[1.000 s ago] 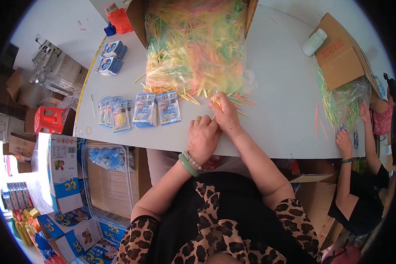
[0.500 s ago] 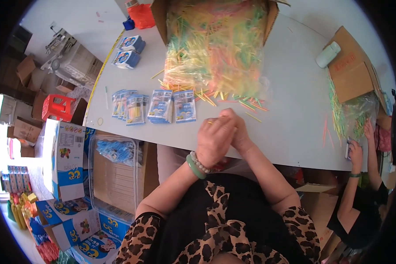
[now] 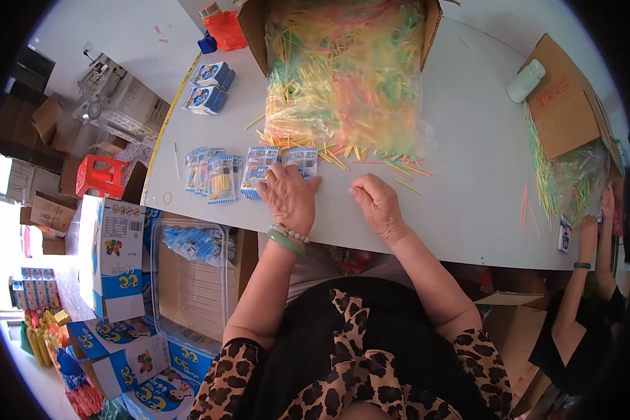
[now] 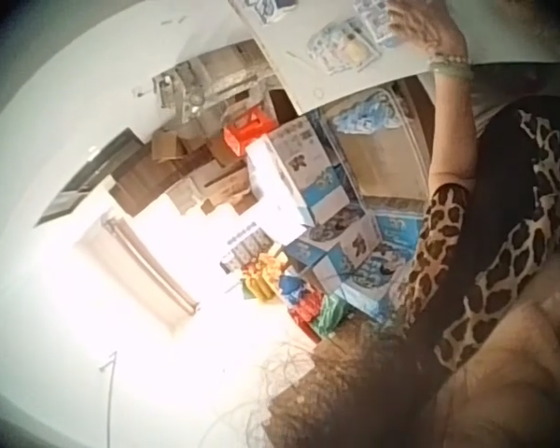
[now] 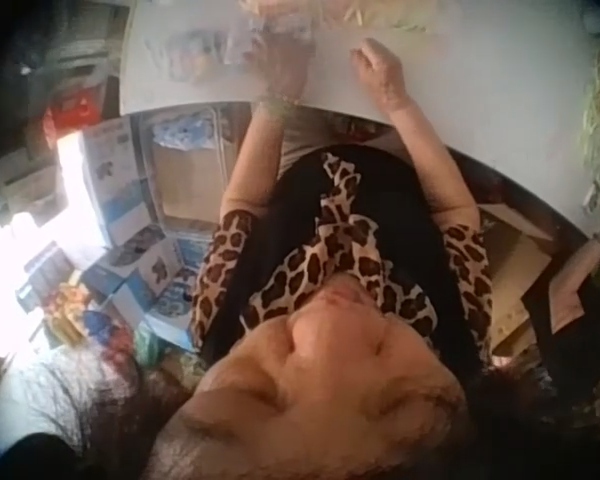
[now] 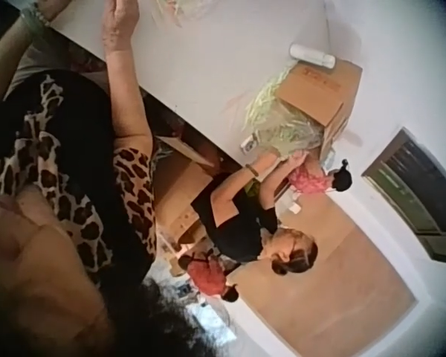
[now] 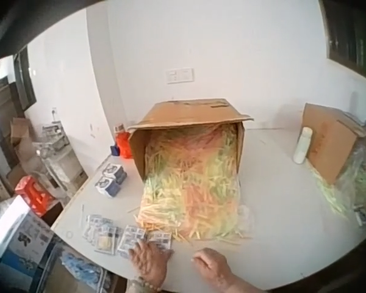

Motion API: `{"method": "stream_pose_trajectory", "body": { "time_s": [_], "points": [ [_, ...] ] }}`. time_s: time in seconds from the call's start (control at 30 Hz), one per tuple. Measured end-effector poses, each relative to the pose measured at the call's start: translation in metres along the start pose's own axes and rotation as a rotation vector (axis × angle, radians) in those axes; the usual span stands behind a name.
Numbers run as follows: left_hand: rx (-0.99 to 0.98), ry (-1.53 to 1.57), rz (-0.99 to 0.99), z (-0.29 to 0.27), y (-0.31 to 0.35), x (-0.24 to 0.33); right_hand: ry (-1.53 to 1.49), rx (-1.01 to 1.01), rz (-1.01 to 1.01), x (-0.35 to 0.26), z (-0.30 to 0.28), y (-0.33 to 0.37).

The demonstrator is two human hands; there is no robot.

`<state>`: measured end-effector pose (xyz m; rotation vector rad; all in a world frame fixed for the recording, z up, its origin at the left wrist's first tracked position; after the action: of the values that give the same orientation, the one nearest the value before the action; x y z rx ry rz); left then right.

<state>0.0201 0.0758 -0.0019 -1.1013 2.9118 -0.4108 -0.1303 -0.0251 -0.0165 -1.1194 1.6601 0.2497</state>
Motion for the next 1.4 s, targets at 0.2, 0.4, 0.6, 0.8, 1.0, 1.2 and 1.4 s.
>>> {"method": "stream_pose_trajectory", "body": {
  "time_s": [0.2,0.4,0.6,0.8,1.0,1.2,1.4],
  "points": [
    [-0.115,0.158,0.115,-0.008,0.015,0.02,0.235,0.042,-0.135,-0.001,0.004,-0.004],
    [-0.044,0.22,0.065,-0.01,0.012,0.017,0.325,-0.007,-0.151,-0.006,0.005,-0.004],
    [-0.073,0.362,0.037,0.002,0.014,0.008,0.263,0.077,-0.134,-0.006,0.002,-0.003],
    [-0.36,1.171,-0.197,0.001,0.002,-0.005,0.1,0.121,0.0,-0.01,-0.002,0.0],
    [-0.503,1.651,-0.12,-0.013,0.014,0.012,-0.393,-0.097,0.457,-0.023,-0.003,-0.006],
    [-0.491,1.195,0.111,0.0,0.015,0.0,0.092,-0.179,0.278,-0.032,-0.014,0.0],
    [-0.686,1.599,-0.18,-0.03,0.016,0.014,-0.387,-0.3,0.363,-0.03,-0.018,-0.004]
  ]
}}
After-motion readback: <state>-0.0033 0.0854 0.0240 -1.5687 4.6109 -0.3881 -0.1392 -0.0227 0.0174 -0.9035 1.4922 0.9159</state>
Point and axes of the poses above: each hand's wrist, its own y-axis away from the middle knuckle, its own z-axis out of the palm, x = y × z, the point moved 1 cm from there along -y, towards the middle knuckle, and after that the axes turned 8 degrees about -x, right-handed, at the moved point
